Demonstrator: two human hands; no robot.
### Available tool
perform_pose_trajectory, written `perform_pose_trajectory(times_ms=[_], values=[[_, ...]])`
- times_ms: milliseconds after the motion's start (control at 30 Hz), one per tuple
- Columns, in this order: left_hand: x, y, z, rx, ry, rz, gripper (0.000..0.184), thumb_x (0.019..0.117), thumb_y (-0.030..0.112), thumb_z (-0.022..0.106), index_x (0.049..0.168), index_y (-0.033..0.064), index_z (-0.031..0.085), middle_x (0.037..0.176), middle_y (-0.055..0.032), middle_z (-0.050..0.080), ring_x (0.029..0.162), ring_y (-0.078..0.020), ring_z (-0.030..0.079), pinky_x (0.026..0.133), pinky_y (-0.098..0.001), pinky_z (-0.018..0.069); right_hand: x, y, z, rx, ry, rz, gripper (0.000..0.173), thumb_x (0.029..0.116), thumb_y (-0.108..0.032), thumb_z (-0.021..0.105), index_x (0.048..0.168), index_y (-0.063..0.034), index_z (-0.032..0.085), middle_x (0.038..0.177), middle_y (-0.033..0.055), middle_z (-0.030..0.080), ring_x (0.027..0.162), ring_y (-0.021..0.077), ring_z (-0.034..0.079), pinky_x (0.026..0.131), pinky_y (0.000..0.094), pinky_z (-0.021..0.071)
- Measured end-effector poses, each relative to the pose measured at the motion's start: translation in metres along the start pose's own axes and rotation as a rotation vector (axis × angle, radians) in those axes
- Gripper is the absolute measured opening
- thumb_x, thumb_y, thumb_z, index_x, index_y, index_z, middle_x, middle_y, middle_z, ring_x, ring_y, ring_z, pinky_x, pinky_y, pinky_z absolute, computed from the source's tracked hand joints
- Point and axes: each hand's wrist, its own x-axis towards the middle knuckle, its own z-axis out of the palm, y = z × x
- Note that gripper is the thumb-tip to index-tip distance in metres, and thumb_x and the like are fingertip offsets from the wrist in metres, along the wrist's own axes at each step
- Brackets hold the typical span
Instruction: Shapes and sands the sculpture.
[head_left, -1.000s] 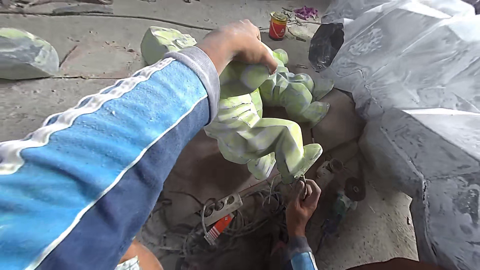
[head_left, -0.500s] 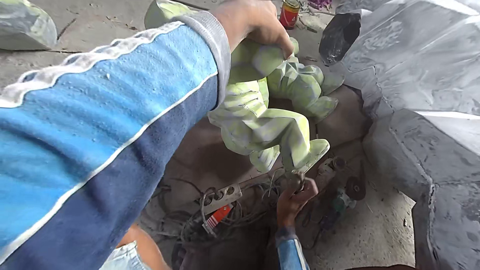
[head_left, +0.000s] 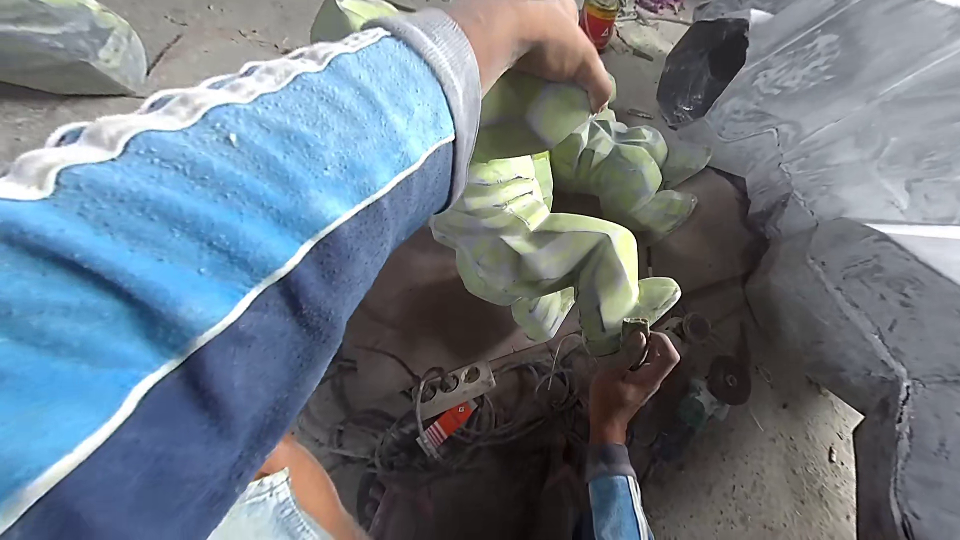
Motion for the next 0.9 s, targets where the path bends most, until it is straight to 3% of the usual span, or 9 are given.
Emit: perform_pose_trajectory(times_ms=[67,100,200,333,400,500,667,800,900], values=[[-0.005,0.003,0.004,-0.077,-0.013,-0.003,0.048,0.0750,0.045,0.083,0.108,0.0145,0.066,0.087,-0.0004,0.065,0.074,-0.0080,0.061,0.068,-0.0317,0.0525,-0.007,0.003,-0.008,0.078,-0.059,0.049,0.027,0.1064,-0.025,0.052,0.129,-0.0102,0.053,0.104,0.0016,0.064,0.089,0.0084,0.065,0.077,0.0289,0.0576],[-0.004,0.004,0.002,-0.057,-0.015,-0.005,0.051,0.0764,0.048,0.083,0.112,0.0144,0.066,0.090,-0.0016,0.066,0.077,-0.0096,0.061,0.072,-0.0341,0.0524,-0.011,0.005,-0.012,0.103,-0.084,0.046,0.028,0.1056,-0.025,0.053,0.129,-0.0104,0.054,0.105,0.0016,0.065,0.087,0.0081,0.065,0.075,0.0283,0.0579],[0.006,0.000,-0.005,0.071,-0.002,-0.002,0.080,0.0714,0.063,0.079,0.132,0.0139,0.062,0.113,-0.0135,0.068,0.104,-0.0271,0.064,0.090,-0.0574,0.0487,0.015,0.007,-0.020,0.138,-0.152,0.023,0.026,0.1031,-0.022,0.058,0.124,-0.0075,0.058,0.102,0.0021,0.067,0.087,0.0083,0.066,0.077,0.0287,0.0588],[-0.001,-0.004,0.006,-0.040,0.015,0.005,0.067,0.0738,0.053,0.082,0.125,0.0150,0.063,0.097,-0.0060,0.069,0.084,-0.0151,0.064,0.077,-0.0418,0.0535,0.035,0.007,-0.021,0.217,-0.140,0.071,0.023,0.1041,-0.024,0.060,0.124,-0.0119,0.059,0.098,0.0019,0.065,0.084,0.0119,0.065,0.074,0.0317,0.0583],[0.004,-0.001,0.001,0.001,0.015,0.008,0.074,0.0732,0.057,0.083,0.130,0.0142,0.062,0.107,-0.0111,0.068,0.096,-0.0226,0.065,0.085,-0.0507,0.0520,0.015,0.009,-0.025,0.228,-0.168,0.055,0.026,0.1019,-0.019,0.061,0.126,-0.0076,0.059,0.108,0.0042,0.068,0.095,0.0126,0.068,0.082,0.0318,0.0598],[0.008,-0.004,-0.006,0.083,0.035,0.002,0.090,0.0667,0.067,0.082,0.139,0.0183,0.059,0.123,-0.0162,0.066,0.114,-0.0329,0.062,0.093,-0.0629,0.0467,0.022,0.015,-0.024,0.167,-0.150,-0.024,0.022,0.1011,-0.018,0.061,0.118,-0.0048,0.063,0.104,0.0031,0.069,0.089,0.0076,0.067,0.078,0.0268,0.0593],[-0.001,-0.003,0.005,-0.089,0.024,0.003,0.066,0.0738,0.050,0.084,0.126,0.0153,0.063,0.096,-0.0068,0.069,0.082,-0.0162,0.064,0.076,-0.0418,0.0536,0.035,0.016,-0.025,0.168,-0.124,0.047,0.023,0.1030,-0.025,0.062,0.123,-0.0133,0.062,0.107,0.0005,0.068,0.090,0.0112,0.067,0.077,0.0312,0.0589],[0.006,-0.004,-0.006,0.022,0.046,-0.008,0.089,0.0657,0.065,0.085,0.138,0.0208,0.059,0.119,-0.0156,0.067,0.110,-0.0326,0.064,0.092,-0.0635,0.0477,0.045,0.017,-0.029,0.114,-0.142,0.010,0.024,0.1007,-0.020,0.061,0.119,-0.0050,0.064,0.104,0.0041,0.069,0.088,0.0099,0.067,0.078,0.0301,0.0585],[-0.002,-0.008,0.000,-0.049,0.035,-0.012,0.078,0.0694,0.056,0.086,0.134,0.0194,0.061,0.111,-0.0113,0.069,0.098,-0.0243,0.065,0.086,-0.0529,0.0516,0.081,0.014,-0.028,0.135,-0.174,0.041,0.022,0.1034,-0.026,0.062,0.121,-0.0129,0.064,0.106,0.0022,0.068,0.089,0.0123,0.068,0.078,0.0333,0.0596]])
